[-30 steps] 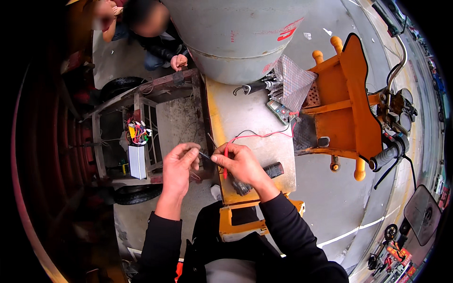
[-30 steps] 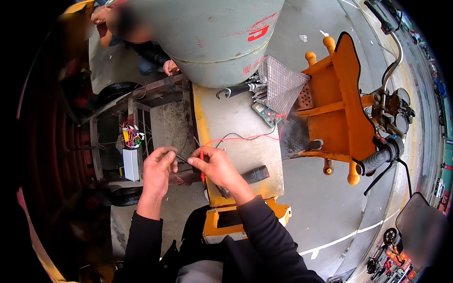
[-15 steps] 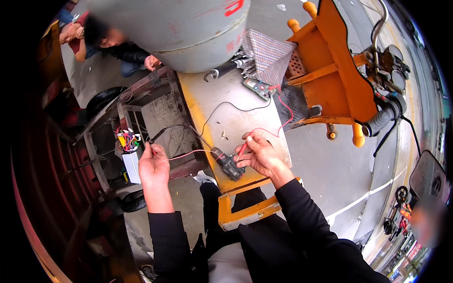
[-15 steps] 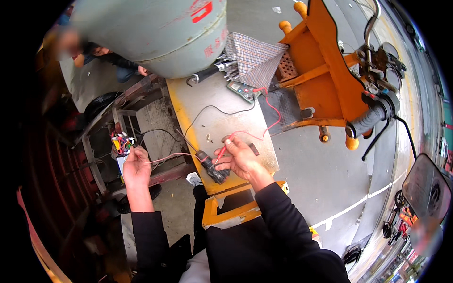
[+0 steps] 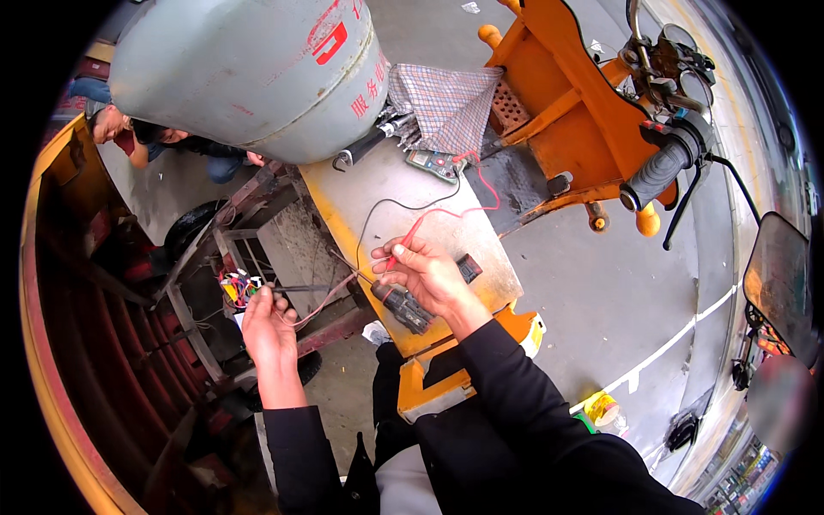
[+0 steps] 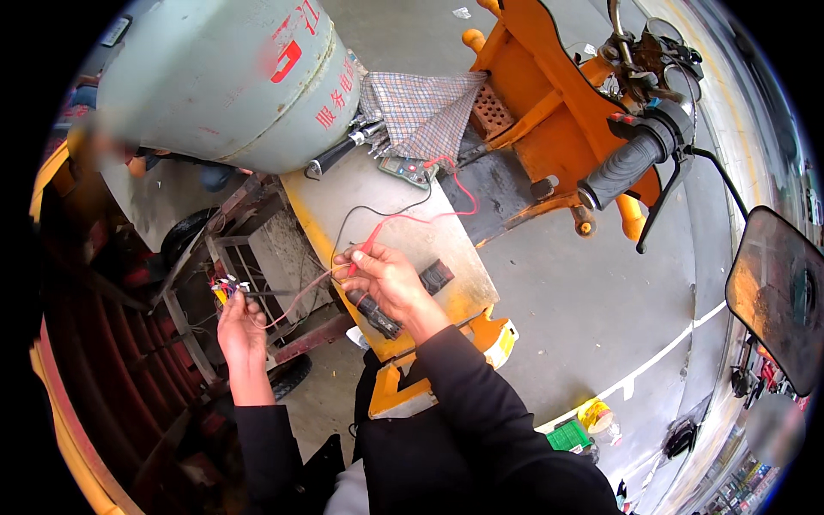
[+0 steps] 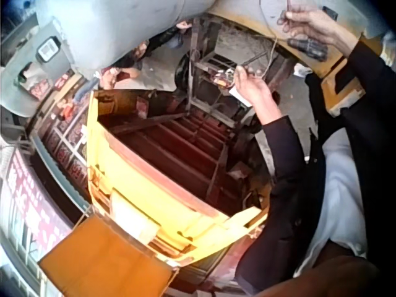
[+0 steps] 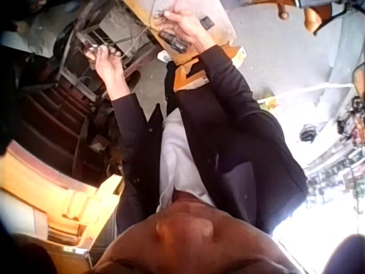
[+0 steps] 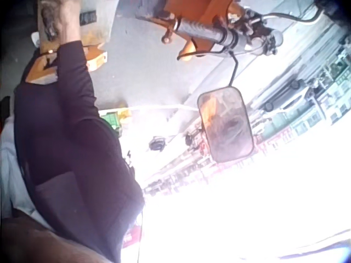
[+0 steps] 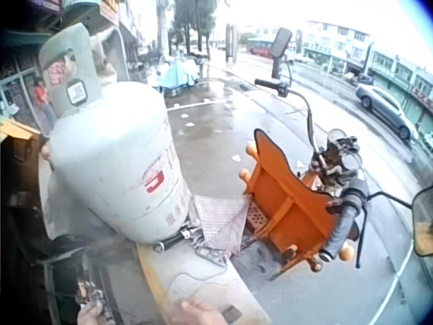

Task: The person works on the electrical wiring of a three-wheeled vehicle, stripping wire ends with shears and connecting them to a yellow relay and a silver controller. They use a power drill to secure components and repeatedly handle multiple colored wires within the vehicle's frame.

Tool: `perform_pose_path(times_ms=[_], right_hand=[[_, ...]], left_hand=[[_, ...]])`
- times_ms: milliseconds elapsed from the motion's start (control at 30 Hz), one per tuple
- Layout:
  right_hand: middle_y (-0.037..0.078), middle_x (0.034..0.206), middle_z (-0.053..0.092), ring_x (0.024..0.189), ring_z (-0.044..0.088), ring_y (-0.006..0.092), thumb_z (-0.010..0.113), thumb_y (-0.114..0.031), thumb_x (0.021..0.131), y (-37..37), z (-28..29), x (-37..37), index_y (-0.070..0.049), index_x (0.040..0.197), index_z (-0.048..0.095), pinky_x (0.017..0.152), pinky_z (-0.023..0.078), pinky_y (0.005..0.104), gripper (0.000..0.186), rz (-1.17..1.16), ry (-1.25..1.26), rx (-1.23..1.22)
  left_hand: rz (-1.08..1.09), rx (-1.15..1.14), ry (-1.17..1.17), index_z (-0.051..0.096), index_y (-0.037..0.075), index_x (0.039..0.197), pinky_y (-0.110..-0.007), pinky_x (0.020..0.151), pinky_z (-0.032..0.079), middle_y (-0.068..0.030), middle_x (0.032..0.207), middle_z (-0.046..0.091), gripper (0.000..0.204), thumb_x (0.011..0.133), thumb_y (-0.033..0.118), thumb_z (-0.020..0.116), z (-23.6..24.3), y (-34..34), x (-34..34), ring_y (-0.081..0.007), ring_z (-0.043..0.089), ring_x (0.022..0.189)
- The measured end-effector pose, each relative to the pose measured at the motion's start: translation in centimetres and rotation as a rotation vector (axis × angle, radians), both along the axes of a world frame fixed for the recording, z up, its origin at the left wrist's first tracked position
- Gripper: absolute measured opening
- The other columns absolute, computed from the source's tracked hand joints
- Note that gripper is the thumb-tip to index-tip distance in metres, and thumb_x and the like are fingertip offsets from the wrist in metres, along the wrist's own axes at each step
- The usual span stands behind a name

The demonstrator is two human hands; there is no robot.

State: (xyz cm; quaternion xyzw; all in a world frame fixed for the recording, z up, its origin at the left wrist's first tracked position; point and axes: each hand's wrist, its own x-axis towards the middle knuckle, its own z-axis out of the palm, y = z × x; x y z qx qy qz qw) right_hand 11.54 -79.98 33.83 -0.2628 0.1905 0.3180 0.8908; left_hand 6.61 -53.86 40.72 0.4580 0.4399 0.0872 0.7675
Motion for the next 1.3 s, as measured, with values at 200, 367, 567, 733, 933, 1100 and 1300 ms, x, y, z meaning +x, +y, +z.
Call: perform_pose_path(times_ms=[200, 367, 567, 733, 933, 1100, 1300], right_hand=[[0.007, 0.099, 0.070, 0.090, 0.066, 0.0144, 0.057, -0.010, 0.100, -1.3, 3.8, 2.1, 0.003, 0.106, 0.065, 0.081, 0.053, 0.0300, 0.017, 0.464, -0.547, -0.402], [0.008, 0.092, 0.069, 0.087, 0.064, 0.0191, 0.063, -0.011, 0.095, -0.2, 5.1, 1.1, 0.001, 0.102, 0.066, 0.081, 0.050, 0.0326, 0.014, 0.426, -0.687, -0.702], [0.014, 0.093, 0.069, 0.096, 0.062, 0.0338, 0.067, -0.009, 0.087, 0.6, 4.4, -0.4, -0.002, 0.098, 0.068, 0.084, 0.051, 0.0412, 0.013, 0.292, -1.060, -1.022], [0.013, 0.094, 0.069, 0.097, 0.063, 0.0317, 0.067, -0.006, 0.085, 0.5, 4.1, -1.9, -0.003, 0.102, 0.069, 0.083, 0.052, 0.0406, 0.018, 0.208, -1.087, -1.066], [0.012, 0.096, 0.070, 0.096, 0.064, 0.0312, 0.068, -0.005, 0.083, 0.4, 3.5, -2.8, -0.004, 0.107, 0.070, 0.083, 0.052, 0.0398, 0.024, 0.176, -1.094, -1.063], [0.011, 0.097, 0.071, 0.095, 0.065, 0.0305, 0.069, -0.002, 0.082, 0.2, 2.9, -2.9, -0.004, 0.105, 0.070, 0.084, 0.053, 0.0390, 0.023, 0.210, -1.119, -1.034], [0.010, 0.100, 0.072, 0.100, 0.065, 0.0261, 0.071, 0.000, 0.084, -0.4, 2.7, -2.8, -0.001, 0.101, 0.073, 0.089, 0.051, 0.0377, 0.017, 0.245, -0.921, -0.852]], left_hand=[[-0.846, 0.646, -0.012, 0.069, -0.002, 0.099, -0.024, 0.059, 0.047, -0.0028, 0.086, 0.066, 0.010, 0.091, 0.003, 0.064, 2.6, -4.4, 0.3, -0.0074, 0.055, 0.065], [-1.067, 0.353, 0.107, 0.068, 0.001, 0.096, -0.023, 0.056, 0.045, -0.0016, 0.075, 0.067, 0.010, 0.092, 0.008, 0.062, 2.7, -7.9, 0.8, -0.0066, 0.059, 0.065], [-0.857, 0.100, 0.201, 0.062, 0.000, 0.094, -0.022, 0.045, 0.043, -0.0036, 0.071, 0.063, 0.011, 0.097, 0.010, 0.060, 1.2, -8.7, 0.4, -0.0095, 0.058, 0.053], [-0.642, -0.229, 0.185, 0.060, 0.000, 0.098, -0.025, 0.046, 0.048, -0.0053, 0.074, 0.063, 0.011, 0.099, 0.010, 0.057, -0.3, -8.9, 0.4, -0.0135, 0.062, 0.054], [-0.608, -0.339, 0.186, 0.059, -0.001, 0.102, -0.028, 0.053, 0.054, -0.0077, 0.082, 0.065, 0.010, 0.100, 0.007, 0.053, -1.4, -9.2, 0.1, -0.0155, 0.064, 0.060], [-0.700, -0.410, 0.224, 0.060, -0.003, 0.104, -0.027, 0.055, 0.054, -0.0089, 0.087, 0.066, 0.013, 0.099, 0.006, 0.052, -2.1, -7.7, -0.1, -0.0144, 0.064, 0.062], [-0.795, -0.483, 0.211, 0.063, -0.005, 0.101, -0.025, 0.056, 0.055, -0.0080, 0.088, 0.068, 0.015, 0.098, 0.008, 0.056, -2.0, -7.0, -0.1, -0.0123, 0.063, 0.062]])
